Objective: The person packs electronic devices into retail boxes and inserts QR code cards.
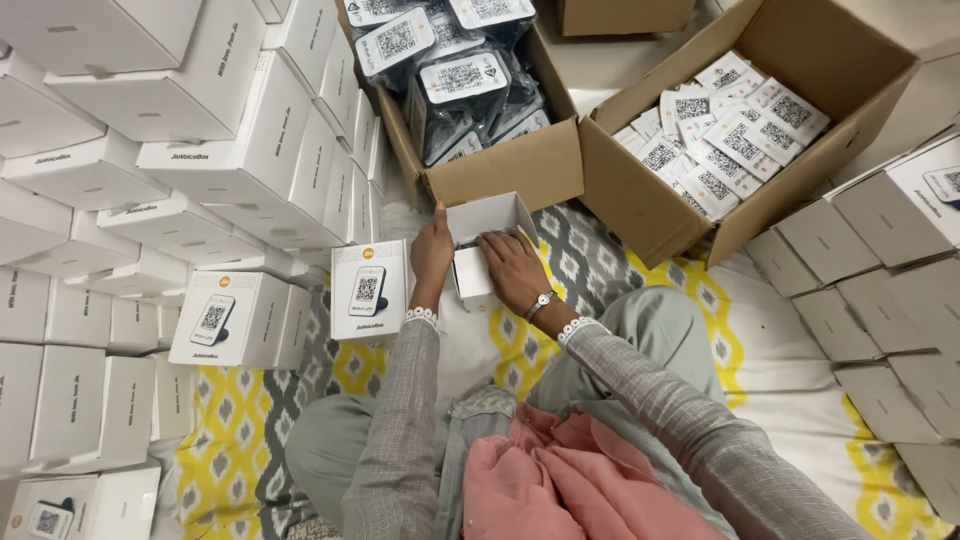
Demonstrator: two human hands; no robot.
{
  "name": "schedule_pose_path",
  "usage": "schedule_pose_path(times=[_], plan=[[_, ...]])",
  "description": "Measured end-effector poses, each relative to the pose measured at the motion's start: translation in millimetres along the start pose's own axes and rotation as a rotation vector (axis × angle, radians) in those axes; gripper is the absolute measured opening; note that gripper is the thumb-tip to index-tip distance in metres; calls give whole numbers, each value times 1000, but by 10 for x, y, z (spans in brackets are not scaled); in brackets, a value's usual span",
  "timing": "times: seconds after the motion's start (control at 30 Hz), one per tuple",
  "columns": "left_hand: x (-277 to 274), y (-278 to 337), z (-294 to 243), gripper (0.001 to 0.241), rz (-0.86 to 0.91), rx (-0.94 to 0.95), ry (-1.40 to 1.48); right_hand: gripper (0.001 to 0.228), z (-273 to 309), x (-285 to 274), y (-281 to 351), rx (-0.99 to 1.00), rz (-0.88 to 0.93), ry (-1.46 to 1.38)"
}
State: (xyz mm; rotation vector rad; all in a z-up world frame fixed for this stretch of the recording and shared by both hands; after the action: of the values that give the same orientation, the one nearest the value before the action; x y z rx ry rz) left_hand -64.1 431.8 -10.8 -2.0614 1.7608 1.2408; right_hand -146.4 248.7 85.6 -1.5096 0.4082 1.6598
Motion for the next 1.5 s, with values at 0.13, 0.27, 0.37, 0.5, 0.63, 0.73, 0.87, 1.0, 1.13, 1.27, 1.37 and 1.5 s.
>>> schedule_pose_path(times=[0.13, 0.27, 0.37, 0.5, 0.63, 0.73, 0.87, 1.0, 1.13, 1.27, 1.37, 1.5], plan=[[-2, 37, -49, 93, 3, -1, 9, 41, 54, -121, -65, -3, -20, -62], [-19, 112, -93, 92, 6, -3, 56, 33, 88, -134, -104, -1, -55, -92], [55, 98, -53, 91, 18, 2, 89, 29, 52, -20, -113, 16, -46, -97], [132, 44, 58, 91, -36, 13, 116, 25, -7, 149, -133, 52, -37, -133], [43, 271, 2, 88, -10, -10, 207, 32, 57, -179, 8, 23, -101, -200], [42, 423, 43, 81, 91, -38, 402, 36, 39, -607, 158, 63, -311, -281], [157, 454, 188, 70, 163, -9, 625, 33, -715, -327, 435, 475, -530, -634], [158, 510, 147, 69, 196, 6, 710, 50, -1093, 371, 454, 676, -255, -1391], [220, 437, 253, 75, 210, -24, 701, 54, -1026, 301, 395, 620, -234, -1345], [169, 469, 152, 66, 221, 21, 796, 53, -996, 252, 370, 696, -227, -1325], [165, 506, 142, 65, 242, 4, 788, 52, -957, 182, 357, 719, -230, -1317], [160, 440, 162, 64, 230, 4, 828, 52, -947, 47, 279, 736, -216, -1256]])
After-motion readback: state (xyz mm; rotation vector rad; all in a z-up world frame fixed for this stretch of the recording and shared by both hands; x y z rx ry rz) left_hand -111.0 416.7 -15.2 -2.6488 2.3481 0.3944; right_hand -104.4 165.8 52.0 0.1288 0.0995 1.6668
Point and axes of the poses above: each hand's wrist, its own y-axis away from the middle knuckle, its own x-axis out of the palm, z = x × y, the point moved 7 cm from there along -y, towards the middle knuckle, and after that the axes turned 10 degrees about z, right-handed, at the moved point
